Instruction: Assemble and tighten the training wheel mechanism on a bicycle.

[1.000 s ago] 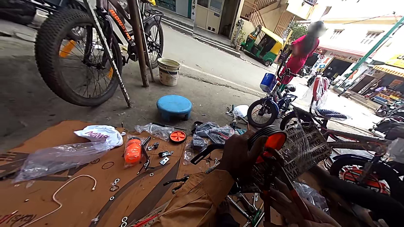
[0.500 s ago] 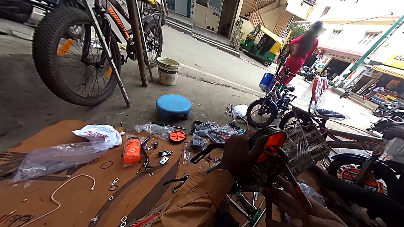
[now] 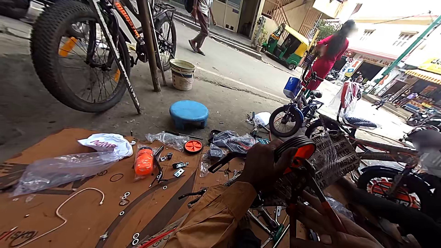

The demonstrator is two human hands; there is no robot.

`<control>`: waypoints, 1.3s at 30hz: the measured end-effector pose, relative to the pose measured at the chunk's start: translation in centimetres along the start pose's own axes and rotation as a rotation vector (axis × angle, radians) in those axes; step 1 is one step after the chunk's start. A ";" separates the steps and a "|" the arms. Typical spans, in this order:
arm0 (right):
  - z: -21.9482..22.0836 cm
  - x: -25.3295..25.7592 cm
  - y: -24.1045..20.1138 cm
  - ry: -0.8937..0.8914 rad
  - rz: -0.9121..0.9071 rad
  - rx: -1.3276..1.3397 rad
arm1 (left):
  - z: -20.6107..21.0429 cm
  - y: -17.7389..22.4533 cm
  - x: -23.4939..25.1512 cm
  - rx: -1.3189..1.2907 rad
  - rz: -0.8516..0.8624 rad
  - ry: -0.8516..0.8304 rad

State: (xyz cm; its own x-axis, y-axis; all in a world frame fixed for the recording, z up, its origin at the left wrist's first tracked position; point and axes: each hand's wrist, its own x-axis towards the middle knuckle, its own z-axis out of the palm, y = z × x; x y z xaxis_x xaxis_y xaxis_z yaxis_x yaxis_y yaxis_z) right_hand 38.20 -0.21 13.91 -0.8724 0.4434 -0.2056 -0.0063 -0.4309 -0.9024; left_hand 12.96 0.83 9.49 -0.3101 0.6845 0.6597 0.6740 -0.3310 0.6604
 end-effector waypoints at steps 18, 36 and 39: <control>-1.0 0.6 1.7 -0.123 -0.133 -0.087 | 0.4 -0.4 -0.2 -0.083 0.012 -0.017; 2.0 1.2 2.0 0.145 -0.439 0.132 | 1.0 -0.3 -0.8 -0.431 -0.273 0.114; 2.2 0.9 0.9 0.026 -0.597 0.159 | 1.3 0.1 -0.5 -0.390 -0.314 0.094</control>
